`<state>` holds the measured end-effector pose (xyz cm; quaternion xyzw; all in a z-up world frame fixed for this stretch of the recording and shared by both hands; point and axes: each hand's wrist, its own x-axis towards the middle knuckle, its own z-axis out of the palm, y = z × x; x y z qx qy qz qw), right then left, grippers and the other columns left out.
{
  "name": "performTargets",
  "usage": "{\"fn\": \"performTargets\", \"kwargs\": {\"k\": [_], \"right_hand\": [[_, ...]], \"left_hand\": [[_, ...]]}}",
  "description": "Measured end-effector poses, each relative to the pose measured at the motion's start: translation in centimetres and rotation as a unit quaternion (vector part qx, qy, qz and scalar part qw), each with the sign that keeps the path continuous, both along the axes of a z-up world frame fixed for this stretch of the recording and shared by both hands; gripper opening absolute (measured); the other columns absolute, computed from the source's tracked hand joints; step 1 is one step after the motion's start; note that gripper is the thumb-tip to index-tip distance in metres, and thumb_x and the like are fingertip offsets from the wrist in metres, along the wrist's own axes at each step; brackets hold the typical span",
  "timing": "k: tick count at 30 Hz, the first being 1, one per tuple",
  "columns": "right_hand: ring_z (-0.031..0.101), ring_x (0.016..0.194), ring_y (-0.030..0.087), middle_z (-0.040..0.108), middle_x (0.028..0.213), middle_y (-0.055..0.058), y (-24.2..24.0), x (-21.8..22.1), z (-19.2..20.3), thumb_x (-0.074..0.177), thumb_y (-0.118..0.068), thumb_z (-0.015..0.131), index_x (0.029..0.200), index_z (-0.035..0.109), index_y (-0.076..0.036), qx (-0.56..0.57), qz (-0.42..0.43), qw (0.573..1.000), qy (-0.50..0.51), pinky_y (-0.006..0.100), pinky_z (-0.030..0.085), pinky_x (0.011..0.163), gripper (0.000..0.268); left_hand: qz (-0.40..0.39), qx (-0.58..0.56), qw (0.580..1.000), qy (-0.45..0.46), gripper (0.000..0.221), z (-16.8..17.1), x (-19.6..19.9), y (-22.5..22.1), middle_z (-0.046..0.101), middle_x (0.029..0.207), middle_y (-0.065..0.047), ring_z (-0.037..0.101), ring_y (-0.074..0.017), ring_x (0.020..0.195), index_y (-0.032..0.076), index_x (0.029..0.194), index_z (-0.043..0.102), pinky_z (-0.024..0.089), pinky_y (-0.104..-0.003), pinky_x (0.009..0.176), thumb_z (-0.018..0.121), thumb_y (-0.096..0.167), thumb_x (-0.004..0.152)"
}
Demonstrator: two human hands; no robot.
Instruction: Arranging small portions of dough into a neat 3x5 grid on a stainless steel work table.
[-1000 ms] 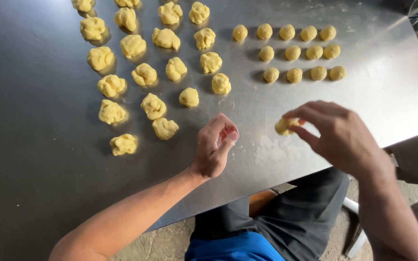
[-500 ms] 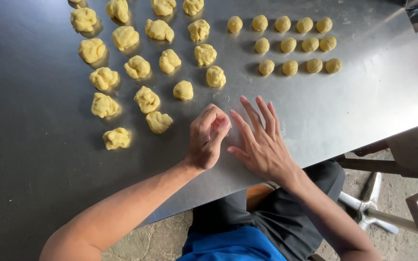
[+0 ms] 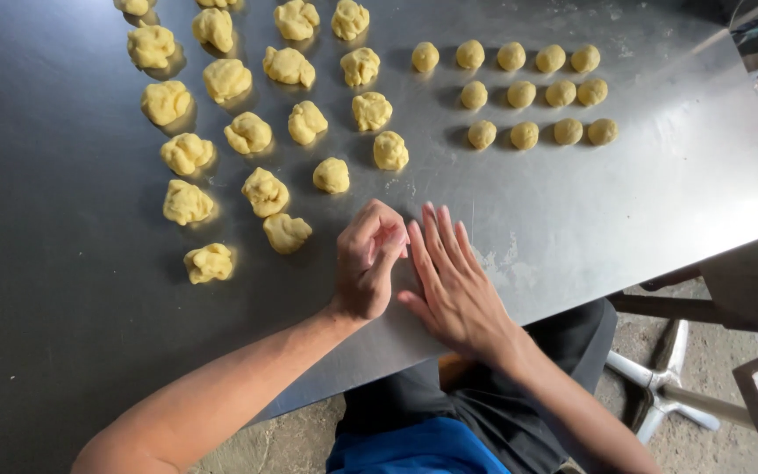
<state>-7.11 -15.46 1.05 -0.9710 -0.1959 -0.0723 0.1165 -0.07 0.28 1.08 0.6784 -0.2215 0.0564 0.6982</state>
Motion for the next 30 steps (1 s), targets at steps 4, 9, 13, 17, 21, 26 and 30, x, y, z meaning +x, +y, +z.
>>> {"fn": "performTargets", "kwargs": {"k": [4,9,13,17,21,26,30], "right_hand": [[0.001,0.159,0.039,0.013,0.173,0.021,-1.5,2.2,-0.1,0.106,-0.057,0.034,0.164,0.028,-0.002,-0.011,-0.056,0.998,-0.014,0.057,0.003,0.127,0.08],[0.002,0.157,0.05,0.011,0.171,0.033,-2.7,-2.0,0.4,0.104,-0.058,0.04,0.16,0.035,0.002,-0.049,-0.105,0.993,-0.018,0.065,0.007,0.125,0.083],[-0.003,0.157,0.051,0.011,0.17,0.033,0.1,-1.9,0.4,0.103,-0.064,0.04,0.165,0.028,-0.007,-0.034,-0.075,0.997,-0.001,0.069,0.004,0.122,0.085],[0.0,0.159,0.047,0.01,0.171,0.031,-1.1,2.0,-0.1,0.103,-0.062,0.041,0.166,0.027,-0.01,-0.02,-0.079,0.996,-0.028,0.067,0.006,0.124,0.083],[0.004,0.159,0.047,0.013,0.169,0.035,-3.0,-0.3,-0.3,0.103,-0.062,0.04,0.16,0.036,0.002,-0.052,-0.144,0.988,-0.035,0.065,0.008,0.125,0.086],[-0.003,0.158,0.047,0.007,0.171,0.031,0.0,-1.6,0.0,0.099,-0.07,0.039,0.164,0.023,-0.001,-0.039,-0.103,0.994,-0.001,0.064,0.005,0.124,0.097],[0.0,0.158,0.048,0.011,0.17,0.032,0.5,0.9,-0.9,0.104,-0.053,0.045,0.166,0.021,-0.004,0.018,-0.083,0.996,-0.006,0.067,0.004,0.123,0.082]], "left_hand": [[0.005,-0.014,1.0,-0.002,0.026,0.3,-0.1,0.0,0.051,0.069,0.003,0.053,-0.012,0.066,0.015,0.077,0.052,0.049,-0.025,0.06,0.048,0.025,0.101],[0.009,0.008,1.0,-0.006,0.029,0.6,-0.2,-0.1,0.05,0.068,0.003,0.05,-0.0124,0.066,0.015,0.077,0.052,0.048,-0.026,0.062,0.046,0.028,0.102],[0.009,-0.007,1.0,-0.009,0.03,0.3,-0.2,-0.3,0.052,0.068,0.001,0.054,-0.0137,0.066,0.015,0.075,0.053,0.047,-0.027,0.06,0.049,0.029,0.101],[0.009,-0.004,1.0,-0.026,0.034,0.4,0.3,-0.3,0.052,0.069,0.002,0.053,-0.0137,0.066,0.015,0.075,0.052,0.047,-0.027,0.061,0.047,0.033,0.102],[-0.005,0.007,1.0,-0.015,0.031,-0.2,-0.2,0.0,0.051,0.069,0.003,0.05,-0.0127,0.067,0.015,0.074,0.052,0.047,-0.026,0.062,0.047,0.029,0.101],[-0.006,-0.001,1.0,-0.007,0.033,0.2,0.0,-0.2,0.051,0.07,0.001,0.051,-0.0138,0.067,0.014,0.074,0.053,0.046,-0.027,0.062,0.047,0.031,0.102],[0.011,0.007,1.0,-0.014,0.035,0.0,-0.3,-0.1,0.05,0.072,0.001,0.05,-0.0129,0.068,0.014,0.073,0.052,0.046,-0.027,0.064,0.047,0.032,0.103]]}}
